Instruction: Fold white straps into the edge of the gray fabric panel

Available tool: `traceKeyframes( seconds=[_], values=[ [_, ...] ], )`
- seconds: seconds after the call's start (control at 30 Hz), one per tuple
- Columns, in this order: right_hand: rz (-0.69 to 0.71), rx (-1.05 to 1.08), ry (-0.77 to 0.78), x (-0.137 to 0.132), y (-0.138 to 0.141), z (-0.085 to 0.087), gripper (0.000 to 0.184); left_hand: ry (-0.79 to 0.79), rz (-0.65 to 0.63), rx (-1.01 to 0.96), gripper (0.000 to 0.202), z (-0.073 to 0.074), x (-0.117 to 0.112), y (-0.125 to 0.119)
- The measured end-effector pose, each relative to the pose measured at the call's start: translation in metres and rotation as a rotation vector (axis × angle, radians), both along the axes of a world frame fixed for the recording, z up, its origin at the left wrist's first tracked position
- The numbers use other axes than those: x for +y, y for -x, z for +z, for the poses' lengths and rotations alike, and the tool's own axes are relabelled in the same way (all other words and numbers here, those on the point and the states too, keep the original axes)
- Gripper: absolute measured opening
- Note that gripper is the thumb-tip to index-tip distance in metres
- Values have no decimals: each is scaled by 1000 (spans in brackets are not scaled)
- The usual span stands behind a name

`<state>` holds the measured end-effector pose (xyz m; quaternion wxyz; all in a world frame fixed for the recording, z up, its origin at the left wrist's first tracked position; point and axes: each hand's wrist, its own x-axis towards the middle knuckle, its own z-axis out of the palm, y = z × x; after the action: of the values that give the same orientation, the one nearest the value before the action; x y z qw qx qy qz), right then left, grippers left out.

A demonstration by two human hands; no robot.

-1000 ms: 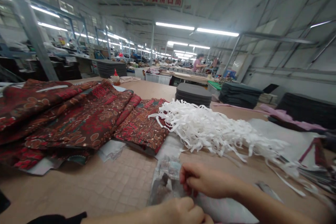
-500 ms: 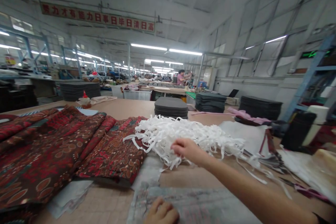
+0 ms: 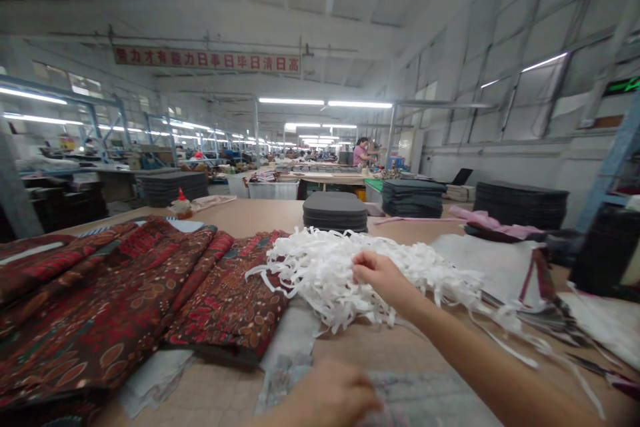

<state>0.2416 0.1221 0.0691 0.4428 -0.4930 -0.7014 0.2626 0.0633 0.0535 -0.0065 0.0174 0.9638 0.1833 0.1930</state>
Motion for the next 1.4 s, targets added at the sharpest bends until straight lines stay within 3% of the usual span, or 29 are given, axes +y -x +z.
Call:
traceKeyframes(
  seconds=[0.07,0.13,0.23,0.3,0.4,0.47,0.57,0.63,0.7,0.73,0.83,0.9,0.97,1.03,1.1,1.13,1.2,1.27,1.33,1.4],
  values=[
    [45,129,46,-11,-3,4,6,-97,148,13,24,17,29,-12],
    [81,329,107,-23,-8,10,10,-345,288,101,31,26,62,-22],
    [130,665,116,-40,-27,32,16,-425,259,192,27,24,102,-30],
    [173,824,63,-48,-47,49,17,-452,219,232,28,17,117,-32],
    [214,941,34,-52,-75,64,17,-487,190,264,31,9,119,-31],
    [204,952,75,-47,-85,59,17,-492,186,281,29,6,115,-31],
    [196,849,336,-35,-80,41,17,-481,204,309,28,3,108,-30],
    [258,720,566,-30,-66,40,15,-471,222,324,31,0,106,-28],
    [344,658,617,-30,-55,60,10,-463,232,340,33,-5,104,-25],
    [371,688,533,-32,-53,79,8,-457,239,348,33,-8,104,-24],
    [451,906,47,-39,-63,153,10,-426,270,359,33,-16,104,-19],
    [377,966,-230,-40,-77,192,20,-404,295,343,34,-17,103,-17],
    [221,891,-266,-37,-85,203,20,-388,321,308,35,-11,97,-18],
    [147,794,-187,-34,-80,181,12,-389,363,258,35,1,83,-21],
    [93,552,12,-36,-65,138,10,-316,397,140,30,17,62,-26],
    [104,461,101,-40,-55,113,13,-198,386,36,27,25,51,-28],
    [142,343,247,-54,-33,69,20,218,272,-206,27,41,28,-33],
    [170,250,337,-72,-14,37,24,706,145,-462,40,52,11,-37],
    [206,173,408,-88,-3,20,28,1067,110,-737,49,58,3,-37],
    [220,132,480,-99,0,10,33,1269,151,-989,46,60,3,-32]
  ],
)
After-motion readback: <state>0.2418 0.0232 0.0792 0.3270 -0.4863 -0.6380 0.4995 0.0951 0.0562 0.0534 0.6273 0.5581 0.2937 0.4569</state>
